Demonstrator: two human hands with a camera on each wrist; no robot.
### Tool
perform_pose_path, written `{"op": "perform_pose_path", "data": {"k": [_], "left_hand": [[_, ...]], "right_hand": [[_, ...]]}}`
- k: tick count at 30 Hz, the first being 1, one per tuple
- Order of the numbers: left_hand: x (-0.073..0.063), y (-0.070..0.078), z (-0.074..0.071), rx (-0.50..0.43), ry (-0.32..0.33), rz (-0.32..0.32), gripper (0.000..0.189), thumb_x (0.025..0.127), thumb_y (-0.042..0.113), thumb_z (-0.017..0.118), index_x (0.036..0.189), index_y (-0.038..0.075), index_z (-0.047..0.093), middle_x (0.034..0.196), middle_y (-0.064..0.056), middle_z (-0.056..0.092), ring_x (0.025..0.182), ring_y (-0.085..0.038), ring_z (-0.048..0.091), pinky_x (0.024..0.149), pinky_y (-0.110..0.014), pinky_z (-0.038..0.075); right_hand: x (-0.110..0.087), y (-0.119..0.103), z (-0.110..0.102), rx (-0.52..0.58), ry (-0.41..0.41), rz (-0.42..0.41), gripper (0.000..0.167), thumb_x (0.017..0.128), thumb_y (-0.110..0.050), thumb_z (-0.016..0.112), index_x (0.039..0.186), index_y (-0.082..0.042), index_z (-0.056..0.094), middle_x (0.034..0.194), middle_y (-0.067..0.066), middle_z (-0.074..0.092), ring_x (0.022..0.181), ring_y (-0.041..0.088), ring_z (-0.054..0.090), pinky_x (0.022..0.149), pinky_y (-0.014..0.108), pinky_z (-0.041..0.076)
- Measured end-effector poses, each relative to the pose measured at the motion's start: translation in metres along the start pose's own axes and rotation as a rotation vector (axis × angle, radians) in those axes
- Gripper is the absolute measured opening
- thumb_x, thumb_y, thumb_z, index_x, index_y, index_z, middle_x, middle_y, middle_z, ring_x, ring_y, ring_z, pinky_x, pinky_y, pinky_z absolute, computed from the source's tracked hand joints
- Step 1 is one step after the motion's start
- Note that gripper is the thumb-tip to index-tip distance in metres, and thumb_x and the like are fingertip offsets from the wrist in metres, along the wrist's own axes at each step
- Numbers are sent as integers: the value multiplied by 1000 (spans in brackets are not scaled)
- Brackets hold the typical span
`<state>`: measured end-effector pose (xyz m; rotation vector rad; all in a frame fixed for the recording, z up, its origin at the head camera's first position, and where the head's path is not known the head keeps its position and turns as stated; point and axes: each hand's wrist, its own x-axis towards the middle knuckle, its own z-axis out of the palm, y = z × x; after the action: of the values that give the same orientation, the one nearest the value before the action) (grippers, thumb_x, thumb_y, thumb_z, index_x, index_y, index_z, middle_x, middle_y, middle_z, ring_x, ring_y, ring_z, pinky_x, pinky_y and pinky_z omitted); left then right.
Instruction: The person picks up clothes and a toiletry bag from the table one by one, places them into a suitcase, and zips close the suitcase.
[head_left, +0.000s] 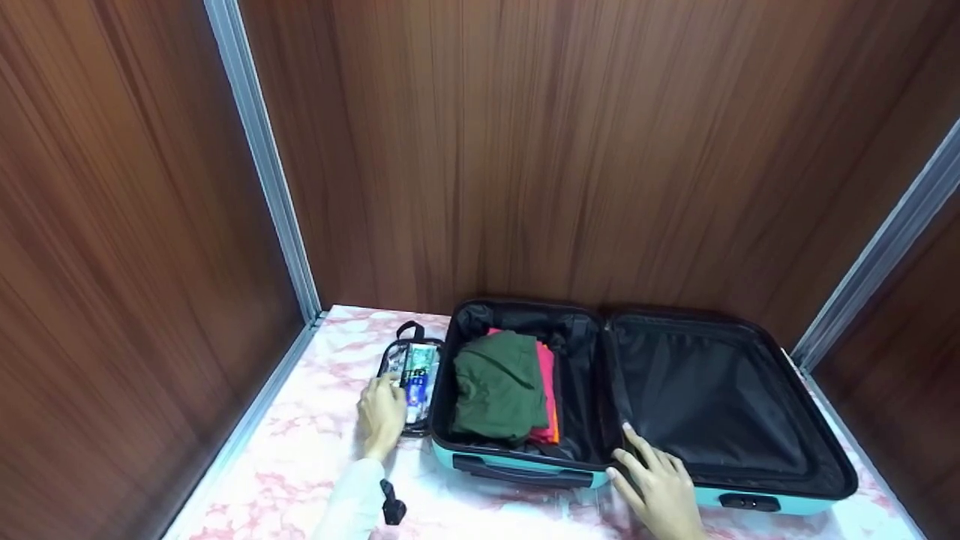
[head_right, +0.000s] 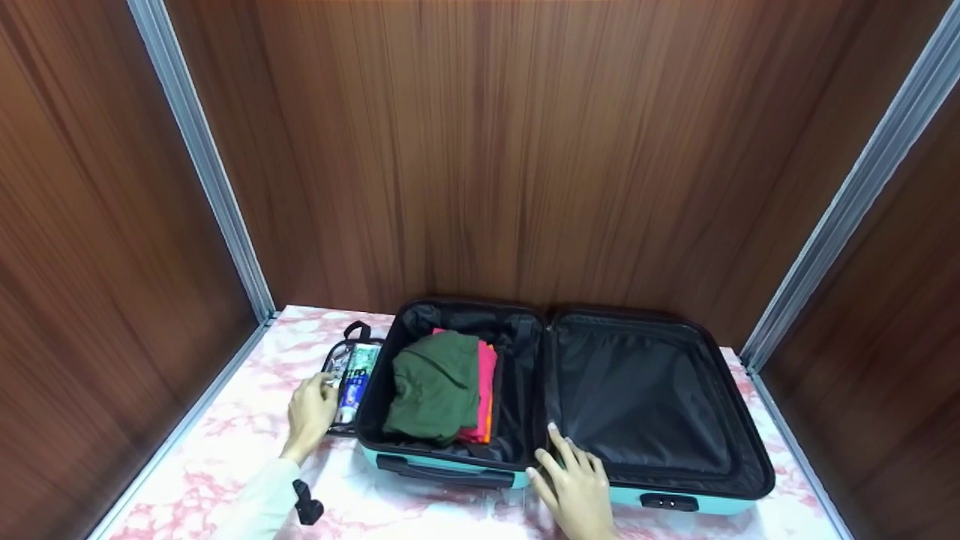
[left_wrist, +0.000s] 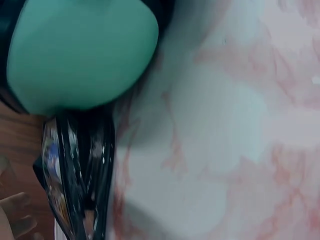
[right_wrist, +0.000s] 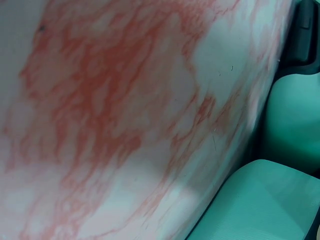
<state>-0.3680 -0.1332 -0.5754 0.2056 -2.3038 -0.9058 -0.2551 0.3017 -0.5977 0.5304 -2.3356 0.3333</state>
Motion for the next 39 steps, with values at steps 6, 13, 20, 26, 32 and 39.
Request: {"op": "perform_pose_path", "data": {"k": [6, 13, 20, 26, 32, 39], "left_hand": [[1, -15, -9, 79, -58, -119, 27, 90, 8, 62, 115, 0, 64, 110, -22, 62, 107, -44, 56, 91, -57, 41], [-1, -30, -16, 164, -134, -178, 42, 91, 16, 65, 125, -7, 55, 119, -30, 55, 117, -49, 49, 96, -61, 37], [-6, -38, -22, 209, -207, -241, 54, 92, 27, 68, 125, -11, 49, 116, -35, 50, 114, -52, 48, 93, -62, 38], [-9, -45, -25, 222, -240, -243, 54, 92, 29, 67, 121, -13, 49, 112, -37, 52, 109, -54, 50, 90, -62, 40], [-10, -44, -27, 224, -252, -247, 47, 92, 26, 65, 115, -13, 53, 108, -35, 55, 105, -53, 51, 86, -61, 41], [-11, -40, -28, 159, -219, -180, 35, 90, 20, 67, 90, -15, 59, 93, -37, 56, 89, -54, 56, 77, -59, 45]], "right_hand": [[1, -1, -1, 0, -1, -4, 28, 88, -37, 71, 108, -18, 74, 143, 7, 53, 100, 33, 65, 80, 55, 50], [1, -1, 0, -7, -1, 1, 28, 88, -38, 71, 108, -19, 74, 143, 7, 54, 100, 32, 65, 81, 55, 49], [2, 0, 0, -5, -7, 0, 28, 88, -38, 71, 108, -19, 73, 142, 7, 54, 101, 32, 65, 80, 55, 49], [1, 0, 1, -2, -3, 1, 28, 88, -38, 71, 108, -18, 74, 142, 7, 54, 101, 33, 65, 80, 55, 49], [1, 0, 0, -2, -4, 6, 28, 88, -38, 71, 108, -18, 74, 143, 7, 54, 101, 33, 65, 81, 55, 49], [1, 0, 0, 2, -3, -6, 28, 89, -38, 70, 109, -19, 73, 144, 7, 53, 100, 32, 65, 81, 55, 49]]}}
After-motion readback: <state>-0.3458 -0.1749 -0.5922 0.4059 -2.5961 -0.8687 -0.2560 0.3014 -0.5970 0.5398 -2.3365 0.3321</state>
